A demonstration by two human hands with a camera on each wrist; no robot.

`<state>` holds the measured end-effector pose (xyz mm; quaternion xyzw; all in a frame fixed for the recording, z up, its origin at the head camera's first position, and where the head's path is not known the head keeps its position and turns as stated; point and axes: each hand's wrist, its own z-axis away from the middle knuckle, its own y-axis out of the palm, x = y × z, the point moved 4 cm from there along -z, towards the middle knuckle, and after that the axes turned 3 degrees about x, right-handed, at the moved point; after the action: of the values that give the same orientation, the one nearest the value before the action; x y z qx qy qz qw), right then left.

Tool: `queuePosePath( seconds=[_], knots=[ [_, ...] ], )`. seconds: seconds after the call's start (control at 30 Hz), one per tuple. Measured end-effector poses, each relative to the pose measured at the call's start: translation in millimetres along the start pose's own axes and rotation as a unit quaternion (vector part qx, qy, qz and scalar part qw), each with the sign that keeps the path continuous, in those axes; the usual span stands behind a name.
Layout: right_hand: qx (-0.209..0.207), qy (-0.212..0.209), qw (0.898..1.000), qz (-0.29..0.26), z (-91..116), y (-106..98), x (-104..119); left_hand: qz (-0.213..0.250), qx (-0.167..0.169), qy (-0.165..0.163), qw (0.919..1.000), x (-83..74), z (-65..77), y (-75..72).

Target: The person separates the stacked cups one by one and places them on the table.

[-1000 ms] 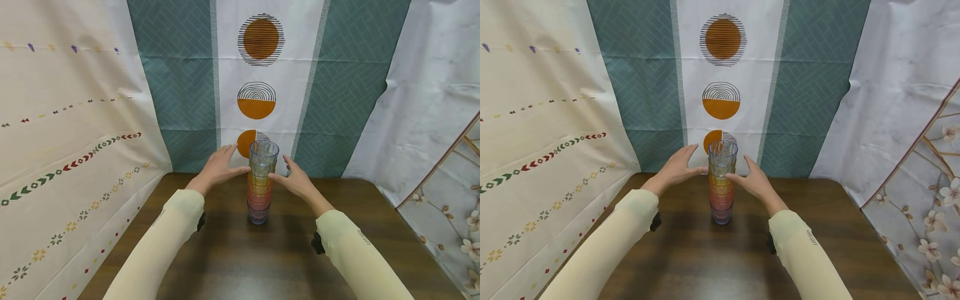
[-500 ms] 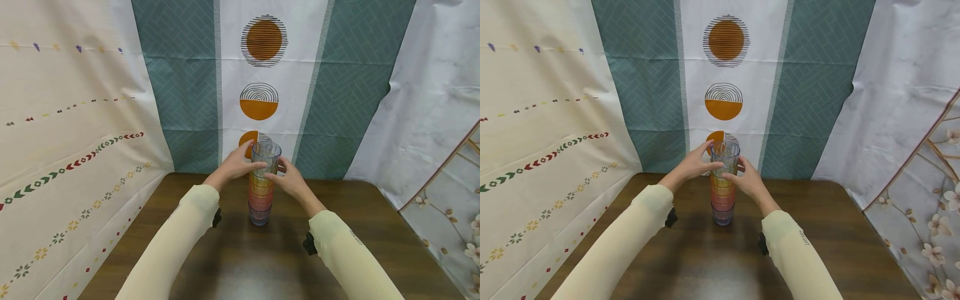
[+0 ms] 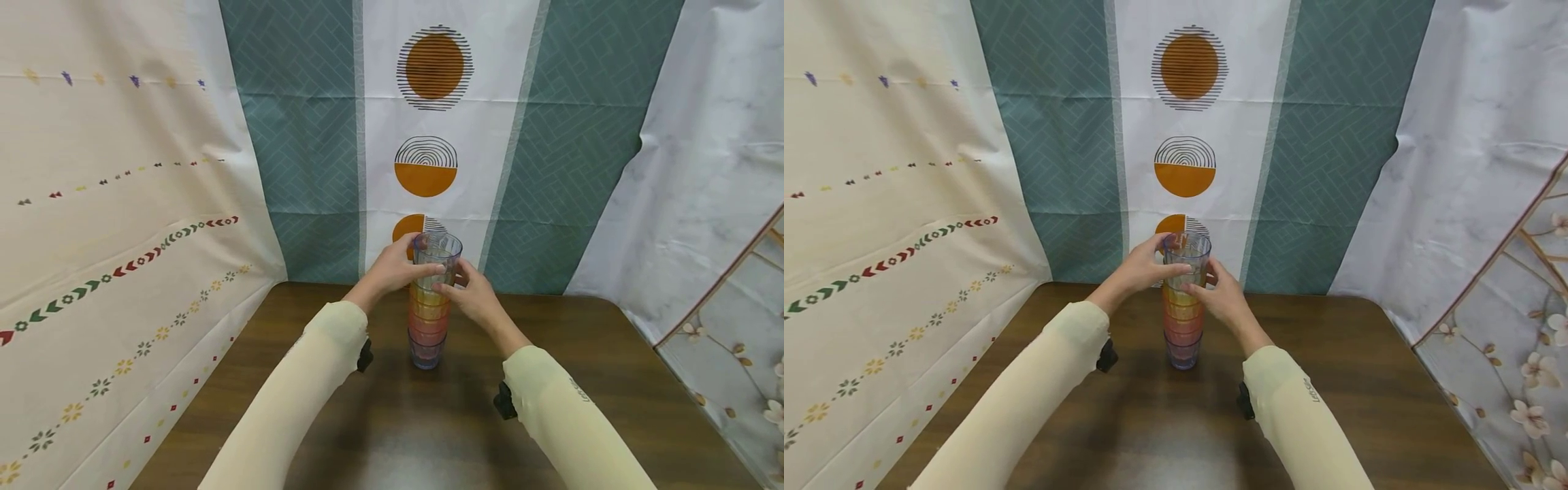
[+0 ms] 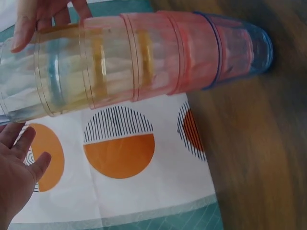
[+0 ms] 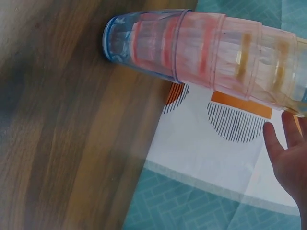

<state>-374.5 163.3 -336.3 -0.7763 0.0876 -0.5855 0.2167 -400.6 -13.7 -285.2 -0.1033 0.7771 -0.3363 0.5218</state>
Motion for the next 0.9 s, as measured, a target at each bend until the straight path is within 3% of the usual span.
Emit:
queuePosePath(
  seconds=[0.2,0.3,0.43,0.57,0.67,0.73,0.8,0.9],
  knots=[
    [-0.008,0.000,1.000,0.017,-0.2,0.2,-1.4,0.051,-0.014,-0.004,0.9986,1.7,0.5,2.1],
    [-0.012,-0.004,1.000,0.018,-1.2,0.5,-1.1,0.120,-0.033,-0.002,0.9922,-3.9,0.2,-3.9],
    [-0.015,-0.008,1.000,0.015,-2.2,1.1,-1.2,0.226,-0.079,0.026,0.9705,-19.8,-3.3,-27.9],
    [-0.014,0.003,1.000,0.006,-0.2,1.6,-4.3,0.251,-0.135,0.038,0.9577,-24.2,-3.9,-61.4],
    [-0.017,0.005,1.000,0.004,1.6,1.2,-5.0,0.234,-0.178,0.020,0.9556,-7.4,1.3,-82.7],
    [-0.018,0.002,1.000,0.005,2.3,0.9,-4.5,0.200,-0.194,-0.005,0.9603,13.3,7.2,-91.6],
    [-0.016,0.001,1.000,0.006,2.5,1.6,-3.7,0.157,-0.202,-0.032,0.9662,38.8,14.8,-95.2],
    [-0.012,0.004,1.000,0.005,2.9,2.9,-3.3,0.105,-0.206,-0.071,0.9704,82.9,26.3,-88.8]
  ],
)
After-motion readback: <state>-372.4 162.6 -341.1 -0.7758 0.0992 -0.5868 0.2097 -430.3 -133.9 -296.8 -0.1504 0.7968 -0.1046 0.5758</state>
